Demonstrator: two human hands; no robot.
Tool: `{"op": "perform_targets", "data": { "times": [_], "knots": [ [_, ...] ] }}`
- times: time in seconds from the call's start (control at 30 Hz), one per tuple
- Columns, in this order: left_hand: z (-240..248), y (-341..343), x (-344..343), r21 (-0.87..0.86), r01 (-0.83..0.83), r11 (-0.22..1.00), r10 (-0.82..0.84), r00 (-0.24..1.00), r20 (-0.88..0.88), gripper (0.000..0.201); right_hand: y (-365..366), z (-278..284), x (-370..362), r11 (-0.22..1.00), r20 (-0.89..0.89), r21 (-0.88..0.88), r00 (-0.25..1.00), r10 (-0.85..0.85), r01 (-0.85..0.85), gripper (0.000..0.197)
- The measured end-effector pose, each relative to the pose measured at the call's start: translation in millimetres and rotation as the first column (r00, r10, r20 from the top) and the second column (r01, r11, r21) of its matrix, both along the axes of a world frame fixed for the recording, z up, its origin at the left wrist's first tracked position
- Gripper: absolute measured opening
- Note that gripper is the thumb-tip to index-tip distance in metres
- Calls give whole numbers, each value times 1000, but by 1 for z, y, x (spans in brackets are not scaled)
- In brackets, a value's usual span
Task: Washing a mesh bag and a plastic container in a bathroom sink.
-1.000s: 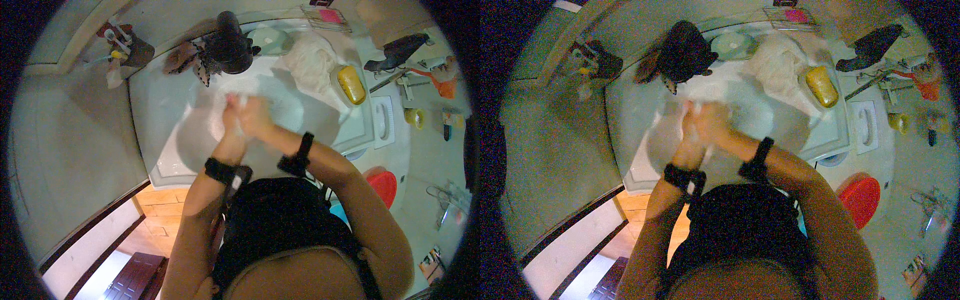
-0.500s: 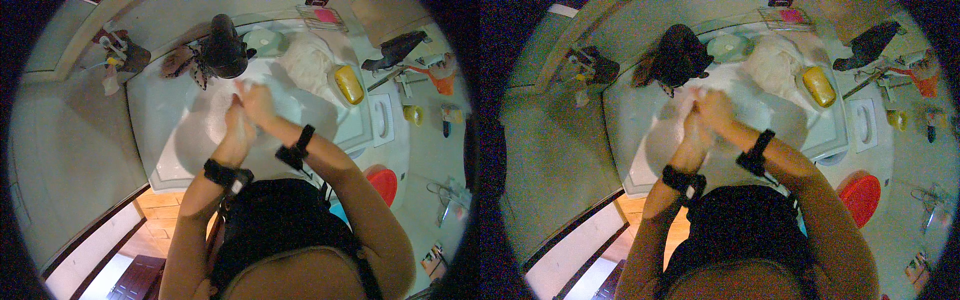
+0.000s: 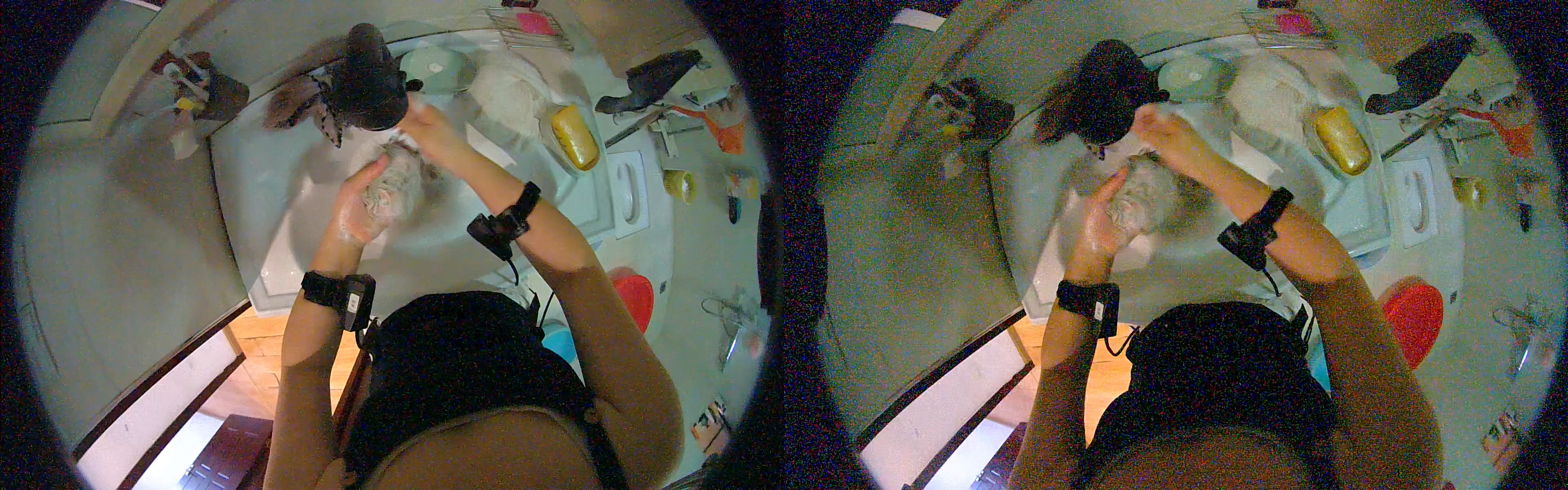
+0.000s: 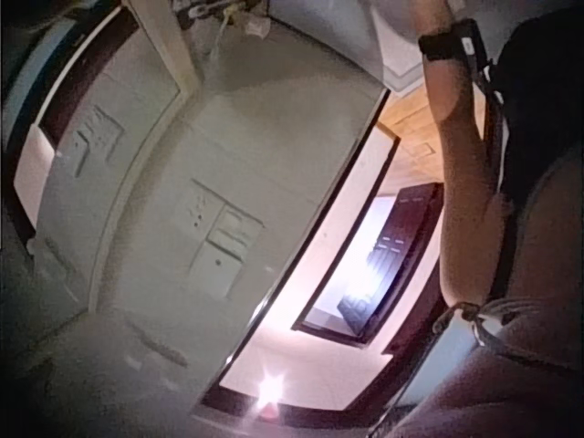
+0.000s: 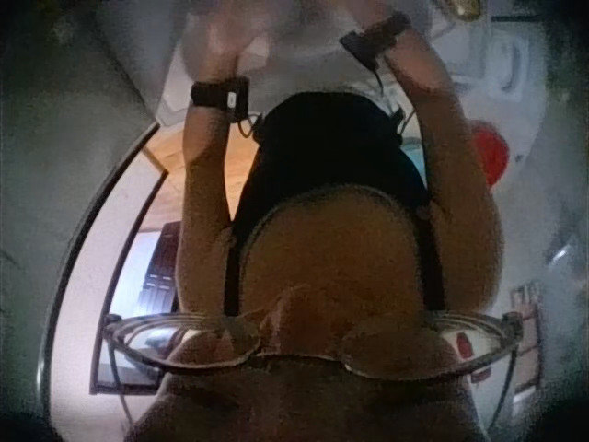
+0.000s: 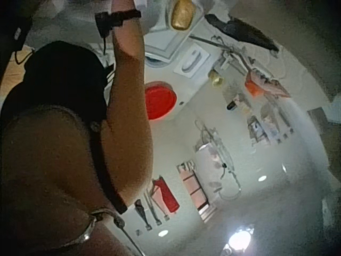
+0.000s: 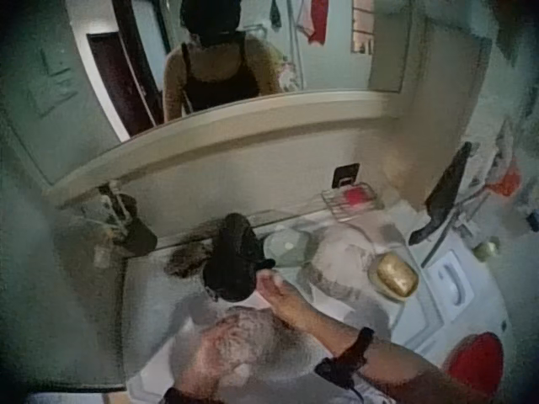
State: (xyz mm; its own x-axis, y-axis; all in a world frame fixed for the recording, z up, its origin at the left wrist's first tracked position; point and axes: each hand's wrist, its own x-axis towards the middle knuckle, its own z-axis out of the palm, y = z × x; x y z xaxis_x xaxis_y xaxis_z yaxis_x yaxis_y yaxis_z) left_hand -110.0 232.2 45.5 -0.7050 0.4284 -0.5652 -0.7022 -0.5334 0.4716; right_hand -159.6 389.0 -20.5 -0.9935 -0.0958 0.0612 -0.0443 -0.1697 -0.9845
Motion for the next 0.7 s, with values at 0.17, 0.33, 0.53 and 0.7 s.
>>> {"op": "perform_targets", "data": {
  "times": [0.17,0.33,0.53,0.7],
  "knots": [
    [-11,-28,-5,354,-115,928,136,990,-35,24,0,-44,52,813,32,470,927,373,-344,52],
    [-11,-54,-8,72,-157,985,158,987,-5,21,27,-59,38,704,225,668,967,115,-239,37],
    [-62,-93,14,-382,-174,908,194,981,14,33,26,-3,25,799,433,-590,880,194,114,29],
    [-80,-11,8,-87,-81,993,101,961,257,46,-19,-9,49,991,435,-84,891,127,-100,36]
  ]
}}
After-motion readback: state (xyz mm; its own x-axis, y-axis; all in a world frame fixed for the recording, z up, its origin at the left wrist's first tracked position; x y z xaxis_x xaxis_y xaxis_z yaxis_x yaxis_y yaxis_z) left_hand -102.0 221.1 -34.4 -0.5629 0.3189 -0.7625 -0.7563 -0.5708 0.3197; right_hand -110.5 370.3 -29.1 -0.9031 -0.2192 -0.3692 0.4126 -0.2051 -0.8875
